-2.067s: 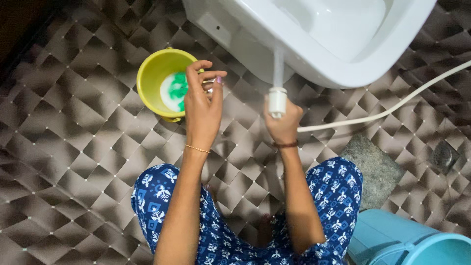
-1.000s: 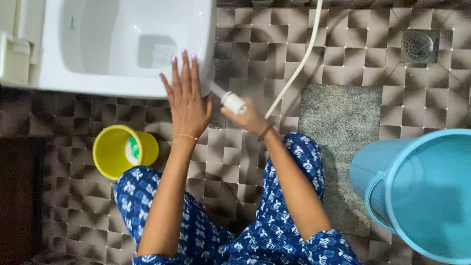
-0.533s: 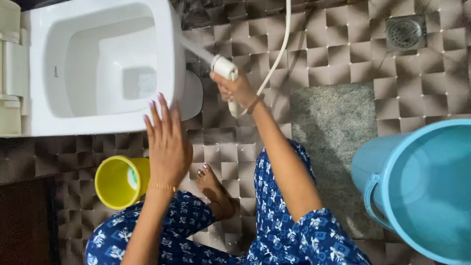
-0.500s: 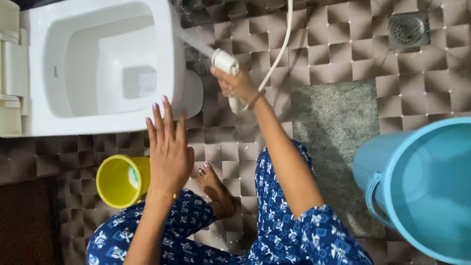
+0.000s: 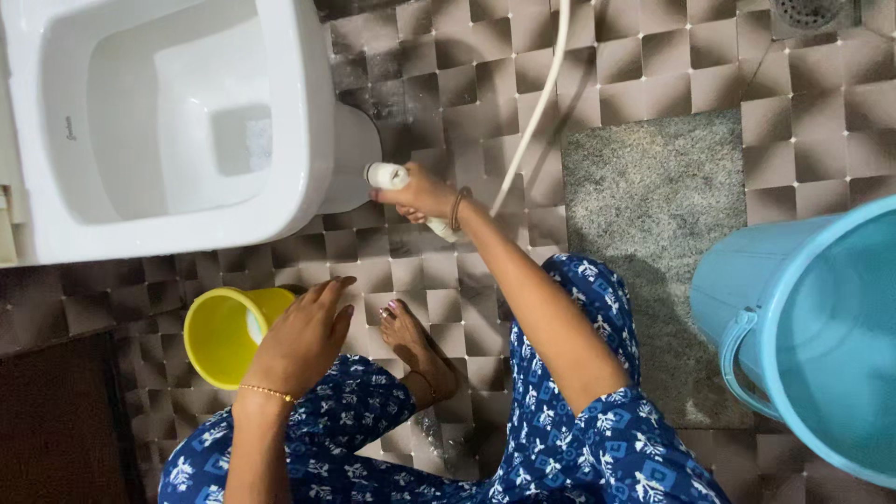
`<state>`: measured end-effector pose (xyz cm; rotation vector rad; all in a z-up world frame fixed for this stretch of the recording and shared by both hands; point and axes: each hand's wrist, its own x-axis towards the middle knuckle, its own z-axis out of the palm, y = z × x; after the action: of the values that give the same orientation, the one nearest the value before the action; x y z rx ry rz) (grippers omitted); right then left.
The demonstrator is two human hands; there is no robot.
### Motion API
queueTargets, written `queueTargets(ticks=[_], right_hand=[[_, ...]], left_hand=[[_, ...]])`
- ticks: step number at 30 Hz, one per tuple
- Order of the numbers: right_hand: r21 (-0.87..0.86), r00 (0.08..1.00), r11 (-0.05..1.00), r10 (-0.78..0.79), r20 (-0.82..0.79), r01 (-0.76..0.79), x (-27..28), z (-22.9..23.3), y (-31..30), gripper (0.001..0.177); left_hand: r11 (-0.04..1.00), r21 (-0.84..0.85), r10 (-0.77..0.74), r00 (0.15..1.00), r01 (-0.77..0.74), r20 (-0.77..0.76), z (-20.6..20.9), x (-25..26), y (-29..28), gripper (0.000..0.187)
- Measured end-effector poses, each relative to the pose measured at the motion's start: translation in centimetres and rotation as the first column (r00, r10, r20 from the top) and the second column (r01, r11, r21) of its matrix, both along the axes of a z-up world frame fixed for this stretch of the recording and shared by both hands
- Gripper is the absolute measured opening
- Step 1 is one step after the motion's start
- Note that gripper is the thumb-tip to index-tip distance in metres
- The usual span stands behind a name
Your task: The person uses a handheld bidet sprayer to rinse the toilet bowl and seat, then scrubs the interior with a toilet brush. They rinse the brush and the floor area, and finally fill a yellow bucket with water.
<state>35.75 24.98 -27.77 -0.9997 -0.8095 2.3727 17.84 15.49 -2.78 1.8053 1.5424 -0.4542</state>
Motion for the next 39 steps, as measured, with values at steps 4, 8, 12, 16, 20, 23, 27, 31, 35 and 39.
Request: queueTargets(ticks=[4,8,12,16,20,23,27,31,35,39], right_hand=[[0.008,0.985,0.992,0.125,0.121,-0.127,0.1,-3.6,-1.0,0.031],[0.013,0.984,0.997,0.071,0.163,-0.075,1.7,-5.4,-0.6,0.020],[-0.096,0.994,0.990,-0.095,0.059,0.101,3.9,-2.9,0.9,0.023],[-0.110,0.967,0.981,-0.179,-0.183,0.161,6.8,-2.0,3.1,0.027],[-0.137,0.786,0.973,-0.230,-0.573,0.185,9.9,-2.6,4.8,0.040],[-0.156,0.701,0.961,-0.274,-0.658,0.229,10.6,-1.8,6.6,0.042],[-0.142,0.717,0.956,-0.288,-0.635,0.258,9.9,-0.1,11.4,0.045],[-0.037,0.787,0.987,-0.149,-0.599,0.160,8.1,1.2,17.5,0.045],[0.046,0.850,0.999,0.004,-0.527,0.023,6.5,2.6,22.7,0.047],[0.103,0.906,0.993,0.101,-0.411,-0.064,5.3,3.6,26.1,0.047]], left_hand=[[1.000,0.018,-0.013,1.000,0.013,0.001,-0.4,-0.3,-0.1,0.044],[1.000,0.000,0.000,1.000,0.000,-0.008,-0.1,0.0,0.1,0.044],[1.000,0.006,0.017,1.000,-0.017,-0.021,-0.1,-0.2,0.3,0.044],[1.000,0.022,0.007,1.000,-0.007,-0.008,-0.2,-0.5,0.4,0.044],[1.000,0.023,0.001,1.000,0.000,-0.017,-0.3,-0.7,0.6,0.045],[0.994,0.101,-0.049,0.999,0.048,0.011,-0.1,-0.6,0.7,0.045],[0.994,0.109,-0.024,1.000,0.026,-0.019,1.3,0.4,0.7,0.046],[0.993,0.118,-0.007,0.999,0.001,0.046,2.3,0.7,0.6,0.048],[0.984,0.179,-0.005,0.999,-0.001,0.031,2.4,0.5,-0.3,0.047],[0.974,0.227,-0.016,1.000,0.015,0.000,2.8,0.4,-0.9,0.046]])
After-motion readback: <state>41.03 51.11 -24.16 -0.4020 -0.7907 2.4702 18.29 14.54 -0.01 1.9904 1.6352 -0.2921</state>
